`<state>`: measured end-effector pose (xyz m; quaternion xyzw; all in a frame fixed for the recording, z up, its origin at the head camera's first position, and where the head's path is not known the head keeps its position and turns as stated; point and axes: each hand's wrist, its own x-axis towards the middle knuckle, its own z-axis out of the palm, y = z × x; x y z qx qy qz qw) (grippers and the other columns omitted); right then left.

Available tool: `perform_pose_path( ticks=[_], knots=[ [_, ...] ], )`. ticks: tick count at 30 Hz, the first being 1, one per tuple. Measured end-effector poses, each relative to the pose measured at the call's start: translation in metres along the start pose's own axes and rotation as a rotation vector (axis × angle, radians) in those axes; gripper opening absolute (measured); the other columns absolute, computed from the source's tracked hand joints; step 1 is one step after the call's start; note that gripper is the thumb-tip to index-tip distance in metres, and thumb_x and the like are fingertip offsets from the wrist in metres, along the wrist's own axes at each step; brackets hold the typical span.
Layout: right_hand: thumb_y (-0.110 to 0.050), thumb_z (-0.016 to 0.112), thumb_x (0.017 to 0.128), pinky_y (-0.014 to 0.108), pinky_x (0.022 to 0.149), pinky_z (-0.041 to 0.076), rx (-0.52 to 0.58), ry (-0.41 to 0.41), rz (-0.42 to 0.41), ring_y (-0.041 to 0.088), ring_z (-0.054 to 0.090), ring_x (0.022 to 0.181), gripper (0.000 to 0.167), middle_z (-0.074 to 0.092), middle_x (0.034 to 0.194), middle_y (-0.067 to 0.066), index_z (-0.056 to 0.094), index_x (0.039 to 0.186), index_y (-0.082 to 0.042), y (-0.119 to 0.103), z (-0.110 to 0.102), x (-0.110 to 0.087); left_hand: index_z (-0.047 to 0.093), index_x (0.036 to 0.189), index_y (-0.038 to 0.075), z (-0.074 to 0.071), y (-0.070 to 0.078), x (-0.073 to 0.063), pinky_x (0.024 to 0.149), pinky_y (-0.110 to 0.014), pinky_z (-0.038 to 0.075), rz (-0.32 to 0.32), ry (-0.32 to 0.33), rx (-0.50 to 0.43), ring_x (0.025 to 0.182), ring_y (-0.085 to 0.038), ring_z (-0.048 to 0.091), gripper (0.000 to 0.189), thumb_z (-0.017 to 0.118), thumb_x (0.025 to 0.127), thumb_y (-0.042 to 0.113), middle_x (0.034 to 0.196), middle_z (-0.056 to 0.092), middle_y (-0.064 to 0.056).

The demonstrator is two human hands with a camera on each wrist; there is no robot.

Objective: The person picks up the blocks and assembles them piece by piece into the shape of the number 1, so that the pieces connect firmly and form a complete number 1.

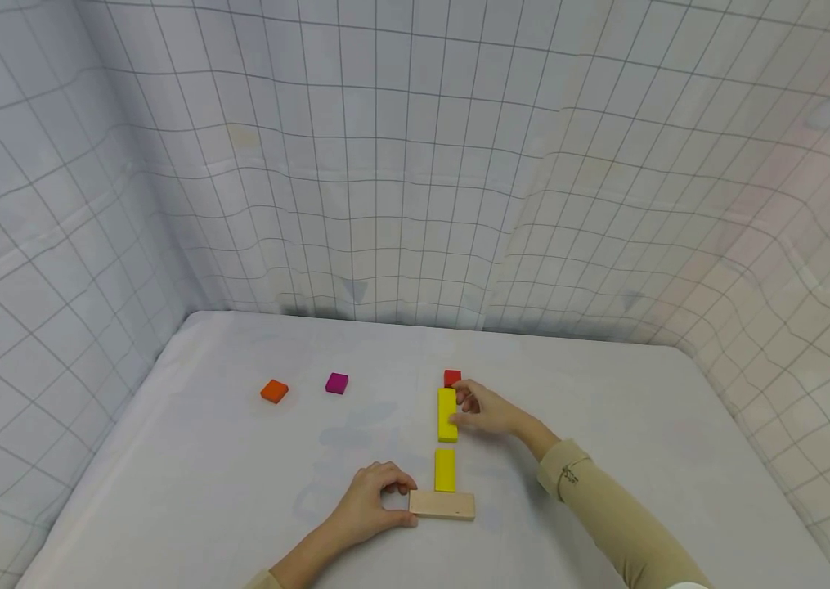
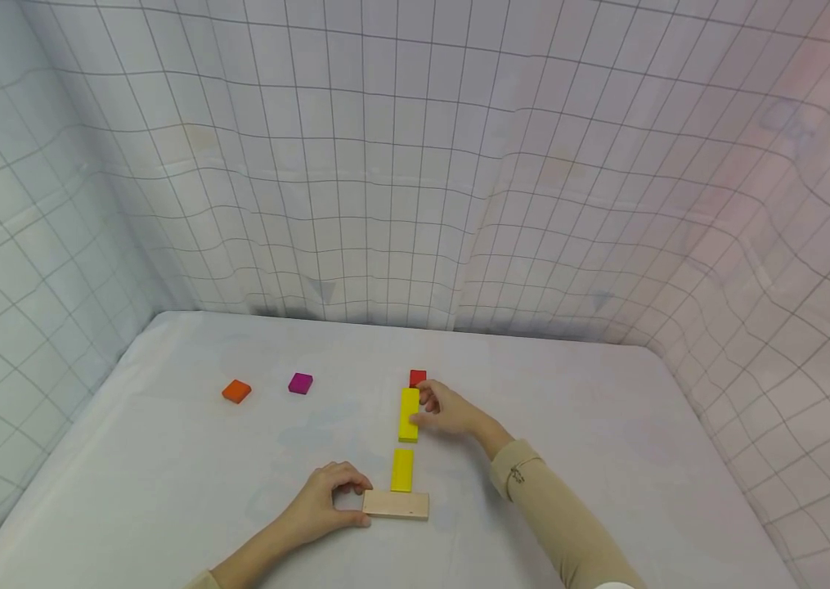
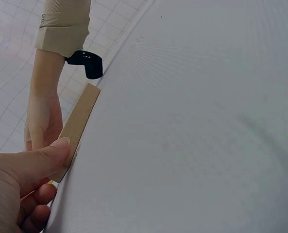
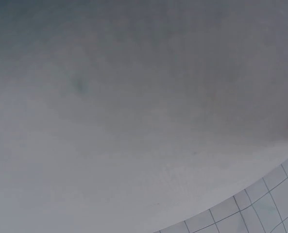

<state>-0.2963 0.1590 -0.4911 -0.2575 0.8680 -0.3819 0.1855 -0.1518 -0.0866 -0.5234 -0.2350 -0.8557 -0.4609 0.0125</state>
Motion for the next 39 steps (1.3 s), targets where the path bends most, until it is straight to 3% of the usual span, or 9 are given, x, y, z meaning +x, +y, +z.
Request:
perform_pose_path(
  ticks=[12, 39],
  knots=[
    [-0.018, 0.061, 0.088, 0.025, 0.079, 0.041, -0.021, 0.035, -0.031, 0.016, 0.047, 0.088, 0.042, 0.049, 0.099, 0.004, 0.043, 0.122, -0.001, 0.0028, 0.001, 0.0014, 0.065, 0.09, 0.021, 0.001, -0.0023, -0.0001, 0.068, -0.025, 0.032, 0.017, 0.008, 0.001, 0.073, -0.002, 0.043, 0.034, 0.081, 0.064, 0.035, 0.078, 0.054, 0.013],
    [-0.017, 0.067, 0.084, 0.021, 0.072, 0.04, 0.041, 0.024, -0.038, 0.016, 0.046, 0.082, 0.041, 0.049, 0.095, 0.004, 0.047, 0.117, -0.002, -0.0013, 0.0014, -0.0001, 0.065, 0.089, 0.02, -0.0005, 0.0014, 0.0, 0.069, -0.025, 0.033, 0.019, 0.019, 0.02, 0.072, -0.002, 0.042, 0.035, 0.082, 0.062, 0.033, 0.077, 0.054, 0.013]
  ],
)
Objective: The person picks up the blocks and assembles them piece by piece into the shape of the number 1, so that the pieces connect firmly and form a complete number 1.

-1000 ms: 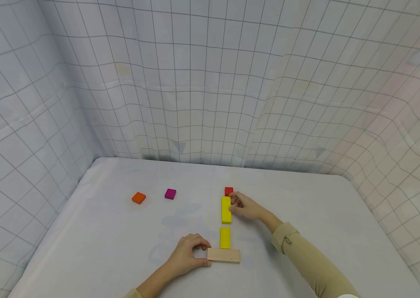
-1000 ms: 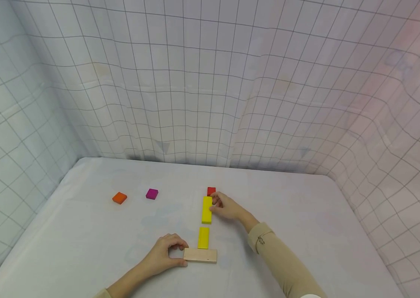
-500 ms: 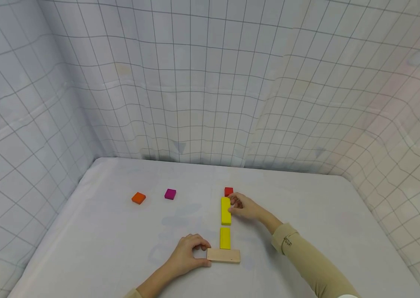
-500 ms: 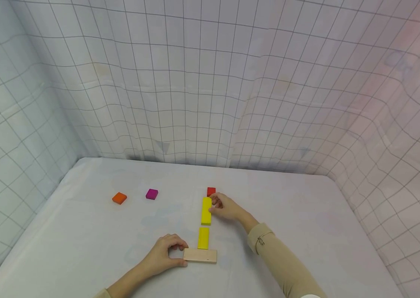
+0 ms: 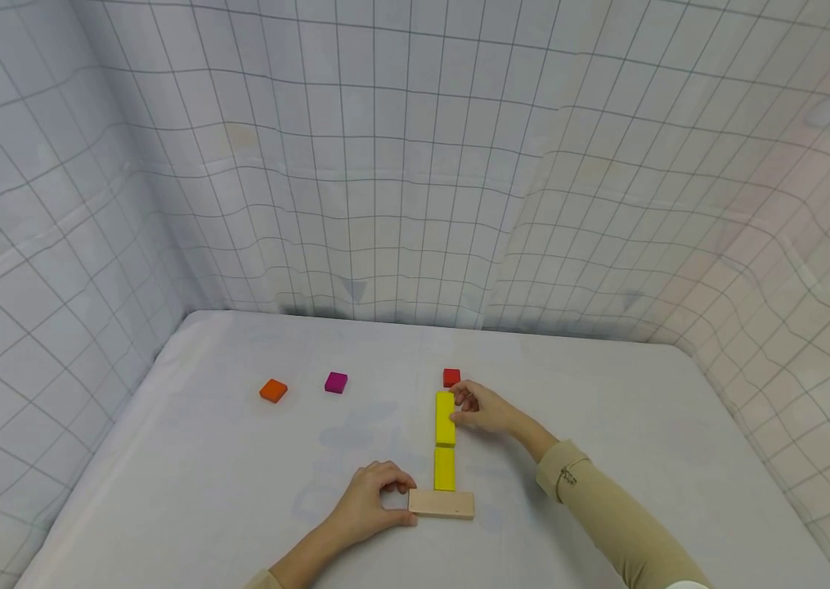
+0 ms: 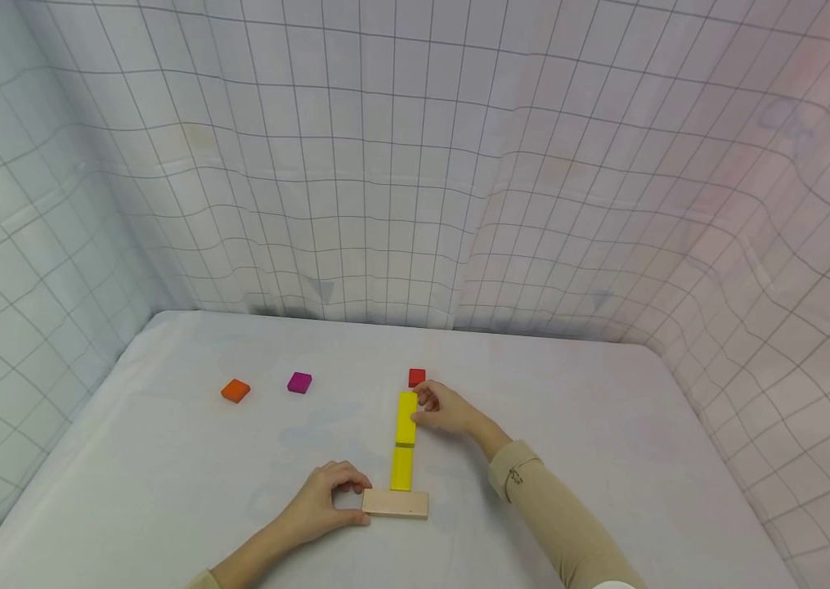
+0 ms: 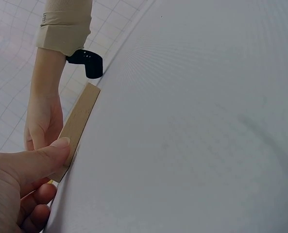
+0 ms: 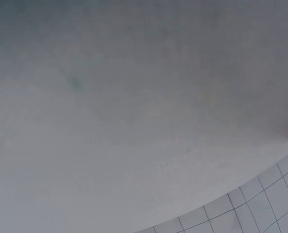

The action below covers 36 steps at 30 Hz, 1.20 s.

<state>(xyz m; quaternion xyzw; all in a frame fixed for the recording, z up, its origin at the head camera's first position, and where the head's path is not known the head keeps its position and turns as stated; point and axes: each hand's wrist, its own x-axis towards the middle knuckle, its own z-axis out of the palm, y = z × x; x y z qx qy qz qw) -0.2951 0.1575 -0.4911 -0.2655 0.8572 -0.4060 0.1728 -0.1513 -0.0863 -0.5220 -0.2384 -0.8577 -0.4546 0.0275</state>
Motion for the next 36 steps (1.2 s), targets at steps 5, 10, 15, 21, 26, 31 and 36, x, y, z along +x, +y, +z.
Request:
perform_pose_path(
  ticks=[5, 10, 15, 21, 26, 31, 36],
  knots=[
    [-0.016, 0.067, 0.083, 0.021, 0.072, 0.04, 0.008, -0.004, 0.003, 0.016, 0.046, 0.082, 0.041, 0.049, 0.094, 0.005, 0.048, 0.117, -0.001, -0.002, -0.001, -0.001, 0.065, 0.089, 0.019, 0.0, -0.001, -0.001, 0.068, -0.025, 0.033, 0.022, 0.015, 0.009, 0.072, -0.002, 0.042, 0.035, 0.082, 0.062, 0.035, 0.077, 0.054, 0.012],
    [-0.015, 0.067, 0.083, 0.022, 0.074, 0.04, 0.02, -0.01, 0.017, 0.017, 0.046, 0.084, 0.041, 0.05, 0.095, 0.006, 0.048, 0.117, -0.001, -0.003, -0.001, -0.001, 0.065, 0.088, 0.019, 0.001, -0.002, -0.001, 0.068, -0.025, 0.033, 0.028, 0.022, 0.003, 0.071, -0.002, 0.042, 0.034, 0.082, 0.062, 0.033, 0.076, 0.054, 0.012],
    [-0.012, 0.067, 0.083, 0.023, 0.074, 0.04, 0.024, -0.015, -0.011, 0.018, 0.046, 0.084, 0.041, 0.051, 0.096, 0.013, 0.048, 0.116, 0.004, -0.012, -0.002, -0.005, 0.065, 0.088, 0.019, 0.0, -0.001, 0.0, 0.068, -0.025, 0.033, 0.016, 0.014, -0.005, 0.072, -0.002, 0.043, 0.034, 0.082, 0.062, 0.032, 0.076, 0.055, 0.011],
    [-0.011, 0.067, 0.083, 0.023, 0.073, 0.04, 0.019, -0.02, -0.014, 0.02, 0.046, 0.084, 0.042, 0.051, 0.097, 0.017, 0.047, 0.116, 0.006, -0.013, -0.002, -0.006, 0.065, 0.089, 0.021, 0.0, -0.001, 0.0, 0.069, -0.025, 0.033, 0.001, 0.004, -0.006, 0.072, -0.002, 0.043, 0.034, 0.082, 0.062, 0.033, 0.077, 0.054, 0.013],
    [-0.018, 0.07, 0.081, 0.021, 0.072, 0.04, 0.012, -0.017, -0.005, 0.016, 0.045, 0.082, 0.043, 0.05, 0.094, 0.008, 0.048, 0.114, 0.0, -0.002, -0.001, -0.003, 0.065, 0.089, 0.021, 0.0, -0.001, 0.0, 0.068, -0.025, 0.033, 0.003, 0.002, -0.004, 0.072, -0.002, 0.043, 0.034, 0.082, 0.063, 0.034, 0.077, 0.054, 0.013],
    [-0.019, 0.07, 0.081, 0.022, 0.072, 0.039, 0.01, -0.013, 0.0, 0.017, 0.045, 0.082, 0.043, 0.049, 0.093, 0.006, 0.049, 0.114, -0.001, -0.001, 0.001, -0.001, 0.065, 0.089, 0.021, 0.0, 0.0, 0.001, 0.069, -0.025, 0.033, -0.001, 0.001, -0.007, 0.072, -0.003, 0.043, 0.033, 0.082, 0.063, 0.033, 0.077, 0.054, 0.013],
    [-0.018, 0.07, 0.081, 0.022, 0.071, 0.039, -0.008, -0.009, -0.007, 0.017, 0.045, 0.083, 0.043, 0.05, 0.094, 0.008, 0.048, 0.114, -0.001, 0.0, 0.002, 0.0, 0.065, 0.089, 0.021, 0.0, -0.001, 0.0, 0.068, -0.025, 0.032, -0.003, 0.002, -0.005, 0.072, -0.002, 0.043, 0.033, 0.082, 0.063, 0.034, 0.077, 0.054, 0.013]
  ],
)
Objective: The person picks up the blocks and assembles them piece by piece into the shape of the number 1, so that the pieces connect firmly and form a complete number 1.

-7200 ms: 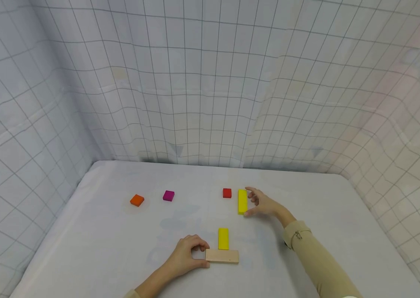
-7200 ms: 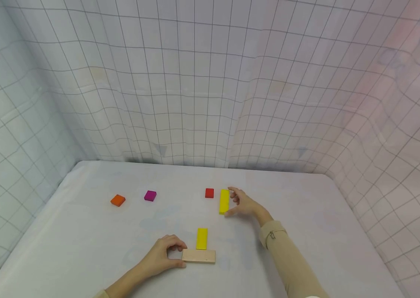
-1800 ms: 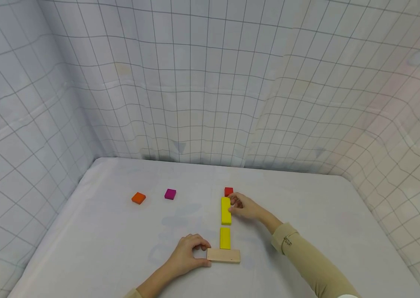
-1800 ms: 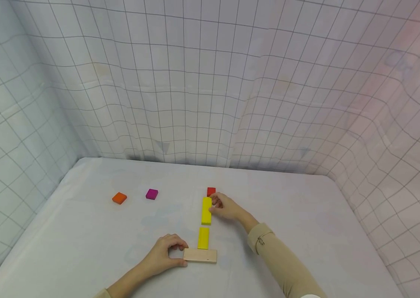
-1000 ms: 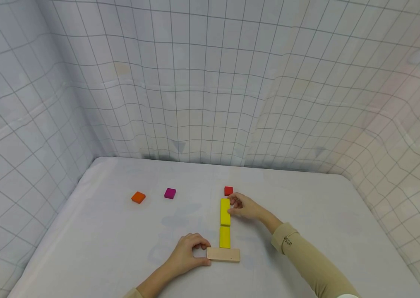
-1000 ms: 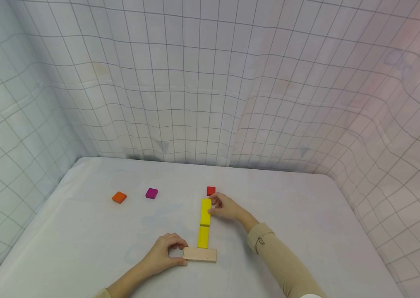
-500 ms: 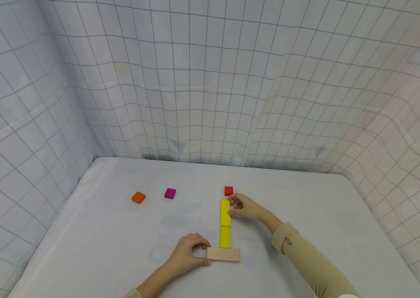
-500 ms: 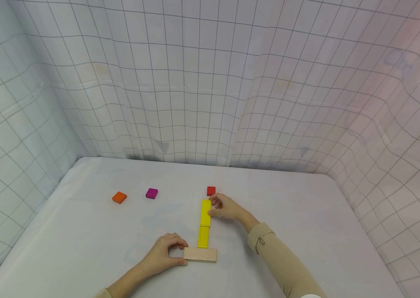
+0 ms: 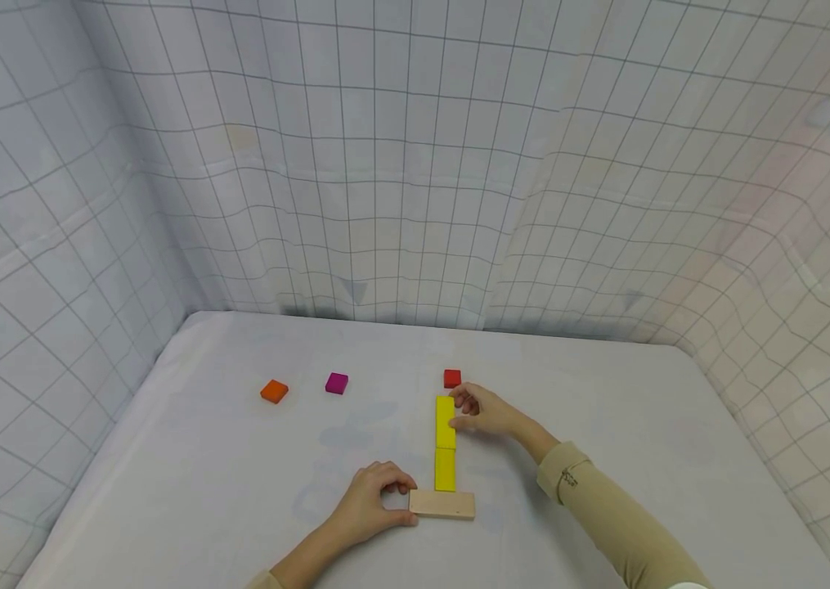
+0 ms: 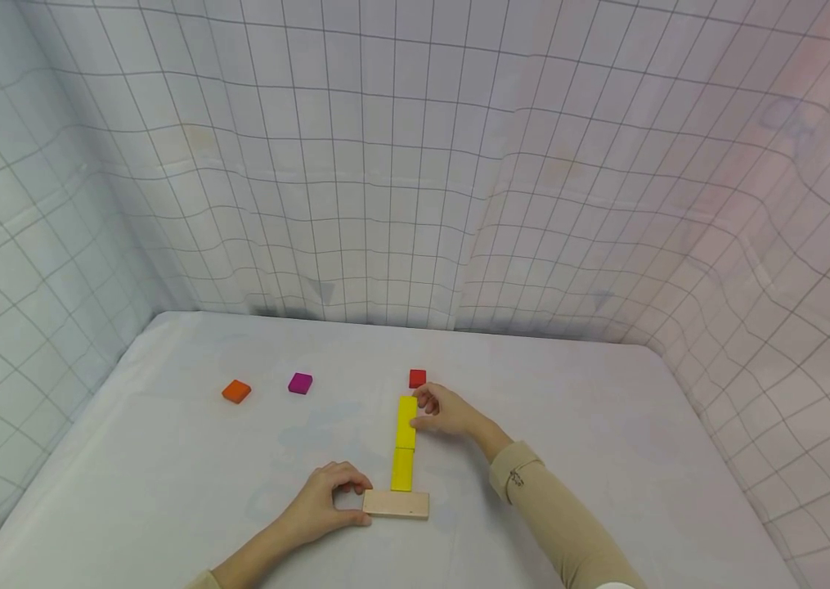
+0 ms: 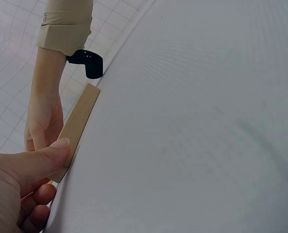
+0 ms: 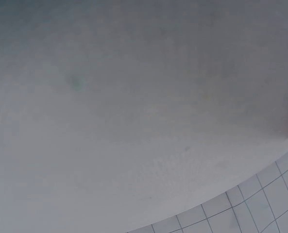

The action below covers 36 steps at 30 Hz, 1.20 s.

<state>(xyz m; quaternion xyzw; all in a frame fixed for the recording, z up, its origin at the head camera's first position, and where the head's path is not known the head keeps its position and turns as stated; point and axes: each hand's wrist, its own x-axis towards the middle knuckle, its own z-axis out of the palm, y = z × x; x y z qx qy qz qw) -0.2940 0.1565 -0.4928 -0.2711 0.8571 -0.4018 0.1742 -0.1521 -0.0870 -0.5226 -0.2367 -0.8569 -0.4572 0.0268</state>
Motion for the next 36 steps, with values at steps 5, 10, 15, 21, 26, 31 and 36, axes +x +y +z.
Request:
perform_pose_path(
  ticks=[5, 10, 15, 21, 26, 31, 36],
  knots=[
    [-0.017, 0.07, 0.08, 0.023, 0.071, 0.038, 0.006, 0.002, -0.014, 0.017, 0.045, 0.083, 0.043, 0.05, 0.094, 0.009, 0.048, 0.113, 0.0, 0.001, 0.0, 0.0, 0.065, 0.089, 0.021, 0.001, -0.001, 0.0, 0.068, -0.025, 0.032, 0.001, 0.002, 0.001, 0.072, -0.002, 0.043, 0.034, 0.082, 0.062, 0.034, 0.077, 0.054, 0.013],
    [-0.019, 0.07, 0.081, 0.022, 0.073, 0.041, -0.001, 0.007, -0.01, 0.016, 0.047, 0.083, 0.042, 0.05, 0.094, 0.006, 0.048, 0.113, -0.003, 0.0, -0.002, 0.0, 0.065, 0.088, 0.021, 0.001, -0.001, 0.0, 0.068, -0.024, 0.032, 0.006, 0.005, -0.003, 0.072, -0.002, 0.043, 0.034, 0.082, 0.062, 0.033, 0.077, 0.054, 0.013],
    [-0.017, 0.066, 0.084, 0.026, 0.077, 0.043, -0.004, 0.106, -0.005, 0.018, 0.05, 0.085, 0.039, 0.054, 0.096, 0.006, 0.049, 0.116, -0.003, 0.0, -0.008, 0.0, 0.065, 0.089, 0.021, 0.001, -0.002, 0.0, 0.068, -0.024, 0.033, 0.017, 0.009, 0.0, 0.072, -0.002, 0.043, 0.034, 0.082, 0.062, 0.033, 0.077, 0.054, 0.013],
    [-0.01, 0.065, 0.085, 0.028, 0.077, 0.043, 0.011, 0.23, 0.006, 0.02, 0.051, 0.085, 0.041, 0.054, 0.096, 0.011, 0.049, 0.121, -0.002, 0.003, -0.02, 0.005, 0.065, 0.089, 0.02, 0.001, -0.002, -0.001, 0.069, -0.024, 0.032, 0.022, 0.011, -0.001, 0.072, -0.002, 0.043, 0.034, 0.082, 0.062, 0.032, 0.077, 0.054, 0.012],
    [-0.004, 0.065, 0.083, 0.024, 0.072, 0.044, 0.006, 0.242, -0.016, 0.022, 0.051, 0.082, 0.041, 0.053, 0.095, 0.013, 0.05, 0.121, 0.0, 0.005, -0.027, 0.012, 0.065, 0.088, 0.02, 0.0, -0.001, -0.001, 0.068, -0.024, 0.032, 0.036, 0.022, 0.008, 0.071, -0.003, 0.043, 0.033, 0.082, 0.062, 0.032, 0.076, 0.054, 0.011],
    [-0.003, 0.067, 0.081, 0.025, 0.07, 0.044, 0.005, 0.236, -0.002, 0.023, 0.05, 0.082, 0.044, 0.052, 0.095, 0.015, 0.05, 0.121, 0.003, 0.006, -0.032, 0.019, 0.065, 0.088, 0.02, 0.0, -0.001, -0.001, 0.067, -0.024, 0.032, 0.037, 0.024, 0.011, 0.071, -0.004, 0.043, 0.033, 0.082, 0.062, 0.032, 0.076, 0.054, 0.012],
    [-0.006, 0.069, 0.08, 0.03, 0.079, 0.044, -0.022, 0.213, 0.047, 0.023, 0.05, 0.086, 0.044, 0.052, 0.097, 0.012, 0.052, 0.121, -0.002, 0.009, -0.032, 0.024, 0.065, 0.088, 0.021, 0.002, 0.0, 0.0, 0.068, -0.024, 0.032, 0.029, 0.021, 0.002, 0.071, -0.004, 0.043, 0.034, 0.083, 0.061, 0.031, 0.076, 0.055, 0.012]
  ],
)
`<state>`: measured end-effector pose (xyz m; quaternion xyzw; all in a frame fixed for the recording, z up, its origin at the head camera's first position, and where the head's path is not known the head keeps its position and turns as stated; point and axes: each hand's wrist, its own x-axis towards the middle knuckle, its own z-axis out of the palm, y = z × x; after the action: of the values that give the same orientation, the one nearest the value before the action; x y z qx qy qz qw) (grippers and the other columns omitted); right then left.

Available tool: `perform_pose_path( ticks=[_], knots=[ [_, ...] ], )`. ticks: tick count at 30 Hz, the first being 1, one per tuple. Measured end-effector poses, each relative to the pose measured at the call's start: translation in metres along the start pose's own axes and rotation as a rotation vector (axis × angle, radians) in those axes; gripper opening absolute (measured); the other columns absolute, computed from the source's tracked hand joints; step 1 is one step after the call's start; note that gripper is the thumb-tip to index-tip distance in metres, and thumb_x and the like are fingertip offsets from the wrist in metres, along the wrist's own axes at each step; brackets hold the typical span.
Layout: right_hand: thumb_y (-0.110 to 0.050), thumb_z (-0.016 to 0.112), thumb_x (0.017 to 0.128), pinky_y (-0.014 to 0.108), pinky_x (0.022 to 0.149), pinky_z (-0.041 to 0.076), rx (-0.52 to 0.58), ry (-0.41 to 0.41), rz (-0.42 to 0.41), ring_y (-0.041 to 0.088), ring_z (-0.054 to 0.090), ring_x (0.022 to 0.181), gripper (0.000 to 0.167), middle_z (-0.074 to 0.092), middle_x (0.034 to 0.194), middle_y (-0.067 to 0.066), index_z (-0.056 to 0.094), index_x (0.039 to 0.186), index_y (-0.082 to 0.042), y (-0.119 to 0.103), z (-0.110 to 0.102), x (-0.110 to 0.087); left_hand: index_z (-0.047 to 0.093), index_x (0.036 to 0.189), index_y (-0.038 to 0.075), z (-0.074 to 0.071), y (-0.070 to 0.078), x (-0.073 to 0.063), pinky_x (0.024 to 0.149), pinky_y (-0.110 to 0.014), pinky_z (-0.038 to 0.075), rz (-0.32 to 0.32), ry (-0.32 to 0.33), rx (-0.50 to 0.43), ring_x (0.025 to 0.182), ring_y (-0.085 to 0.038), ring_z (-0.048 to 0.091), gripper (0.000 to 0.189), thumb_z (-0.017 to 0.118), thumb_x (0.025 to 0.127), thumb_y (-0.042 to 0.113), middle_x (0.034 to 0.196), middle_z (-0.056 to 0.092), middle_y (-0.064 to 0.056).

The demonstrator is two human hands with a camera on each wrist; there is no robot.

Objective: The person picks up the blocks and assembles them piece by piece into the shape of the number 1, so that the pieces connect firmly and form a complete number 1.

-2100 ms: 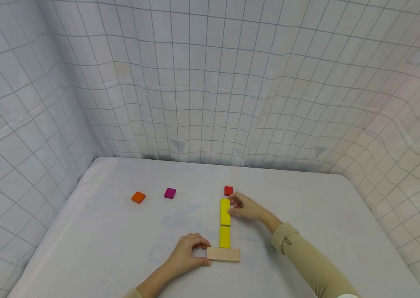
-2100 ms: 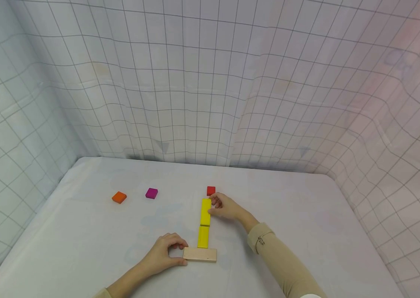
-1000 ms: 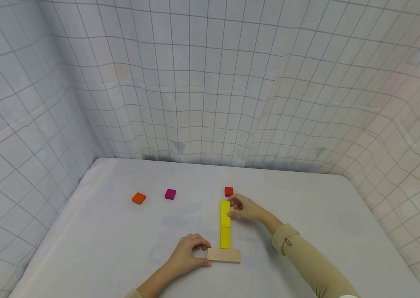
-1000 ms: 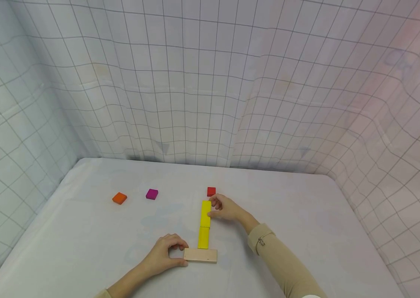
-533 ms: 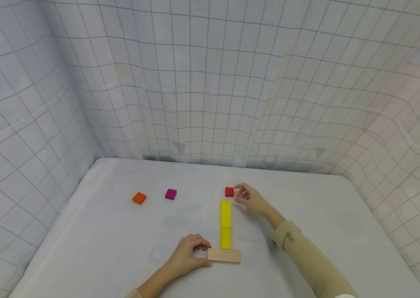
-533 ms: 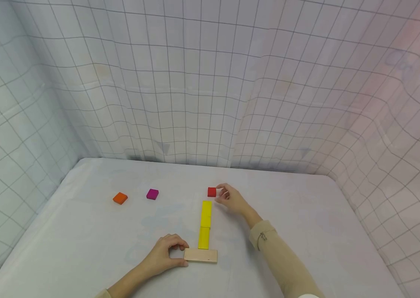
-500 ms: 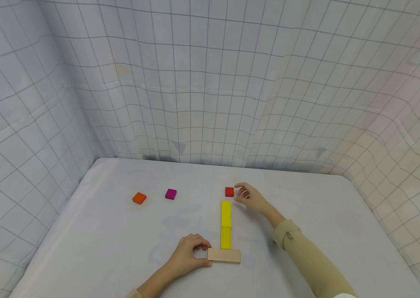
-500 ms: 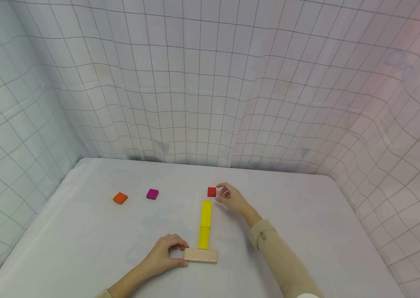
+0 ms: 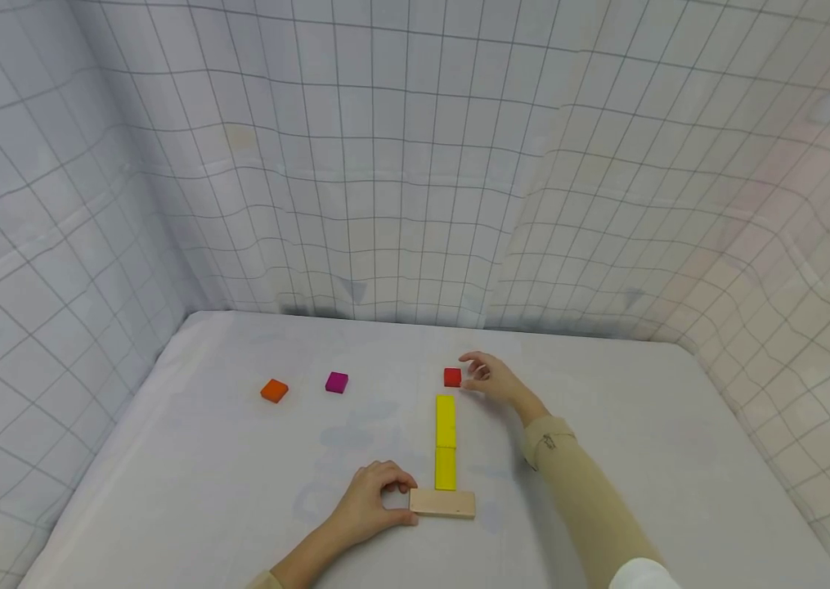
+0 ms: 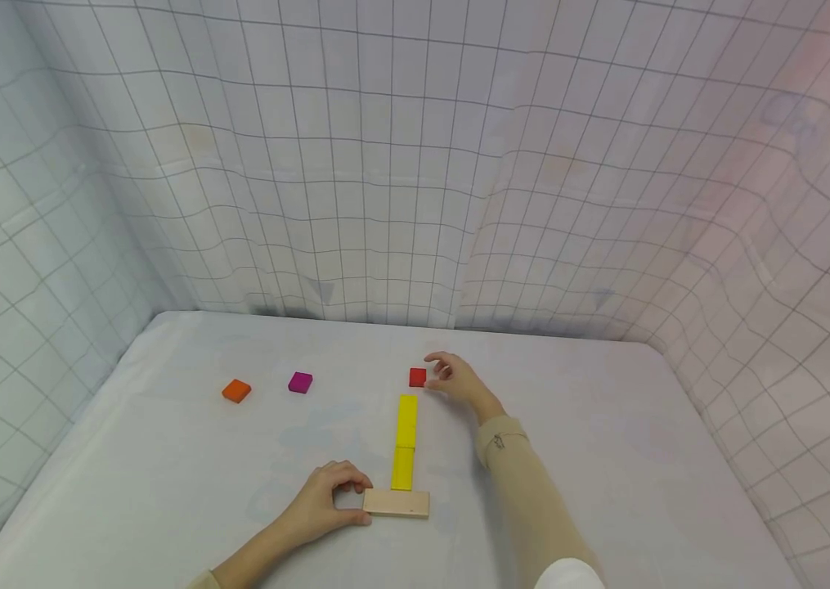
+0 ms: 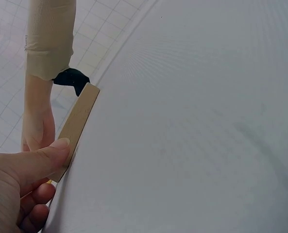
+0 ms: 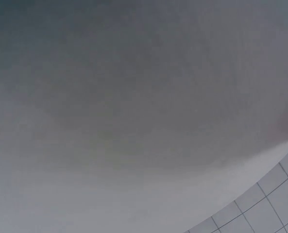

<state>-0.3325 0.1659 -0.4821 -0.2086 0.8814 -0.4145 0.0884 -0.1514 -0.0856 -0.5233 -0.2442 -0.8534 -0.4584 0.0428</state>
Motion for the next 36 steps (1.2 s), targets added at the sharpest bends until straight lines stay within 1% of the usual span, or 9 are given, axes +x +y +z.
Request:
perform_pose_path(
  ticks=[4, 11, 13, 18, 22, 31, 36],
  knots=[
    [-0.008, 0.069, 0.08, 0.034, 0.081, 0.043, -0.024, -0.015, 0.026, 0.024, 0.049, 0.089, 0.044, 0.052, 0.099, 0.012, 0.052, 0.12, -0.003, 0.0, 0.002, 0.003, 0.065, 0.089, 0.021, 0.001, 0.0, 0.0, 0.068, -0.024, 0.033, 0.007, 0.003, -0.004, 0.071, -0.004, 0.043, 0.034, 0.083, 0.061, 0.031, 0.076, 0.055, 0.012],
    [-0.009, 0.069, 0.08, 0.037, 0.087, 0.039, -0.025, -0.023, 0.075, 0.026, 0.047, 0.094, 0.043, 0.053, 0.105, 0.013, 0.053, 0.119, -0.003, -0.003, 0.005, 0.005, 0.065, 0.088, 0.021, 0.0, 0.0, 0.0, 0.069, -0.024, 0.032, 0.001, 0.003, 0.003, 0.071, -0.003, 0.043, 0.034, 0.083, 0.061, 0.031, 0.076, 0.054, 0.013],
    [-0.009, 0.069, 0.08, 0.038, 0.088, 0.039, -0.028, -0.023, 0.084, 0.026, 0.047, 0.095, 0.043, 0.053, 0.107, 0.013, 0.053, 0.119, -0.004, -0.003, 0.006, 0.005, 0.065, 0.088, 0.02, 0.0, 0.0, 0.0, 0.068, -0.024, 0.033, 0.01, 0.01, 0.01, 0.071, -0.003, 0.043, 0.034, 0.083, 0.061, 0.031, 0.076, 0.054, 0.012],
    [-0.009, 0.069, 0.08, 0.037, 0.086, 0.039, -0.056, -0.021, 0.062, 0.025, 0.047, 0.092, 0.04, 0.053, 0.104, 0.013, 0.054, 0.117, -0.002, 0.0, 0.006, 0.007, 0.065, 0.087, 0.02, 0.0, -0.001, 0.0, 0.067, -0.024, 0.033, 0.031, 0.025, 0.019, 0.071, -0.003, 0.043, 0.034, 0.083, 0.061, 0.03, 0.076, 0.054, 0.012],
    [-0.009, 0.069, 0.081, 0.036, 0.084, 0.039, -0.078, -0.013, 0.041, 0.025, 0.046, 0.09, 0.036, 0.052, 0.1, 0.013, 0.056, 0.113, -0.001, 0.002, 0.008, 0.007, 0.065, 0.087, 0.021, 0.0, -0.001, 0.0, 0.068, -0.024, 0.033, 0.011, 0.014, 0.015, 0.071, -0.002, 0.043, 0.034, 0.083, 0.06, 0.031, 0.076, 0.054, 0.013],
    [-0.009, 0.068, 0.082, 0.035, 0.082, 0.04, -0.081, 0.017, 0.061, 0.023, 0.047, 0.088, 0.032, 0.053, 0.098, 0.011, 0.057, 0.111, -0.002, 0.003, 0.01, 0.007, 0.065, 0.088, 0.021, -0.001, 0.001, 0.0, 0.069, -0.024, 0.032, -0.016, -0.005, 0.003, 0.072, -0.002, 0.042, 0.034, 0.083, 0.061, 0.032, 0.076, 0.054, 0.013],
    [-0.01, 0.068, 0.082, 0.035, 0.083, 0.04, -0.075, 0.012, 0.062, 0.022, 0.048, 0.088, 0.032, 0.054, 0.098, 0.01, 0.058, 0.111, -0.003, 0.002, 0.009, 0.005, 0.065, 0.089, 0.021, -0.001, 0.001, 0.0, 0.069, -0.024, 0.032, -0.025, -0.012, -0.003, 0.072, -0.002, 0.042, 0.034, 0.082, 0.062, 0.033, 0.077, 0.054, 0.012]
  ],
)
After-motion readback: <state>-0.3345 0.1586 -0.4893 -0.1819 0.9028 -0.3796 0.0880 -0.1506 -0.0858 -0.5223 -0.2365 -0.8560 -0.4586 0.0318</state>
